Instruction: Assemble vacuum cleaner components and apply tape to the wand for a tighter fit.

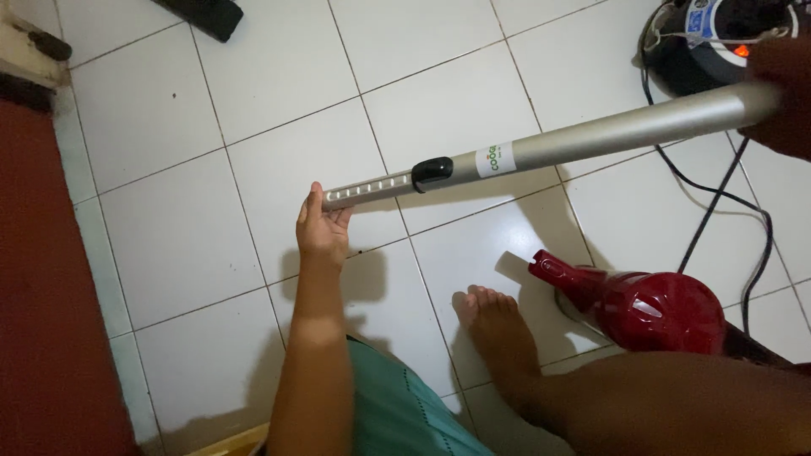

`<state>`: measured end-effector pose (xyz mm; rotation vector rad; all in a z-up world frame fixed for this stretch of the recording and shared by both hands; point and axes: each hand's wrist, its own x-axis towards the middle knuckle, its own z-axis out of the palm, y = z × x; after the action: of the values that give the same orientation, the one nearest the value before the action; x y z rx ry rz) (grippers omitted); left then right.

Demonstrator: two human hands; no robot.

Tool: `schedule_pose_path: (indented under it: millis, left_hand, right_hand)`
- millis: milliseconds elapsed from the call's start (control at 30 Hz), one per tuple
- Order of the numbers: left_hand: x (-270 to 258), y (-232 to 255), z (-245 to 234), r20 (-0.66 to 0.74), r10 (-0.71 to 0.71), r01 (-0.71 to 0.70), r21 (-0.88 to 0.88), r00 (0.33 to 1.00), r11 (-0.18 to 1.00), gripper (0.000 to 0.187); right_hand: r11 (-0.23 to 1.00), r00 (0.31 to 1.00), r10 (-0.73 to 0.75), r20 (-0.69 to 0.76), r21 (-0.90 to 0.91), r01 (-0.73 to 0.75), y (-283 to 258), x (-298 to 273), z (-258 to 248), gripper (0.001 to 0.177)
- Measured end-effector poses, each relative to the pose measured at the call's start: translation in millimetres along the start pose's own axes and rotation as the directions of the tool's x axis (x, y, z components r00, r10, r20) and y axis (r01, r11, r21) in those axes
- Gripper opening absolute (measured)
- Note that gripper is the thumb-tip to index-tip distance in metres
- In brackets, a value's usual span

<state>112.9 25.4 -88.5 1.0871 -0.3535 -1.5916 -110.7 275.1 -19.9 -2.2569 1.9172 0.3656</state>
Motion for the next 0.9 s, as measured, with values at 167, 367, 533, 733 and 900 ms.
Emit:
schedule_pose_path:
  millis: [167,367,533,733,900]
  left_hand:
    - [-4.7,8.1,19.7,-0.126,0.037,-0.036,0.013,0.991,0.999,0.036]
    - [12.1,-1.5,1.2,-0.371,0.039,-0.055,-0.032,0.928,0.998,0.041]
    - [35.2,-29.0,-33.8,-0.396,-0.018,0.004,-0.037,0.918,0.999,0.034]
    - [67.0,-74.3,-78.4,-0.225,-0.113,0.066,-0.208,0.968,0.976,0.034]
    - [40.4,-38.7,-44.6,-0.298,-0.283,0.211,-0.253,0.911,0.944,0.060]
  right_hand:
    - [1.000,0.993,-0.008,-0.115,0.009,0.009,3.3,-0.7,12.9,0.047]
    - [1.000,0.999,-0.009,-0.045,0.021,0.010,0.4,2.9,2.6,0.023]
    - [1.000,0.998,-0.026,-0.055,-0.016,0.025,26.9,6.8,-4.1,0.027]
    - [0.609,0.799,-0.492,-0.345,0.519,0.600,197.9,-20.2,-212.8,0.036]
    - [0.293,0.591,-0.614,-0.523,0.544,0.786,130.7,-2.0,-334.3,0.026]
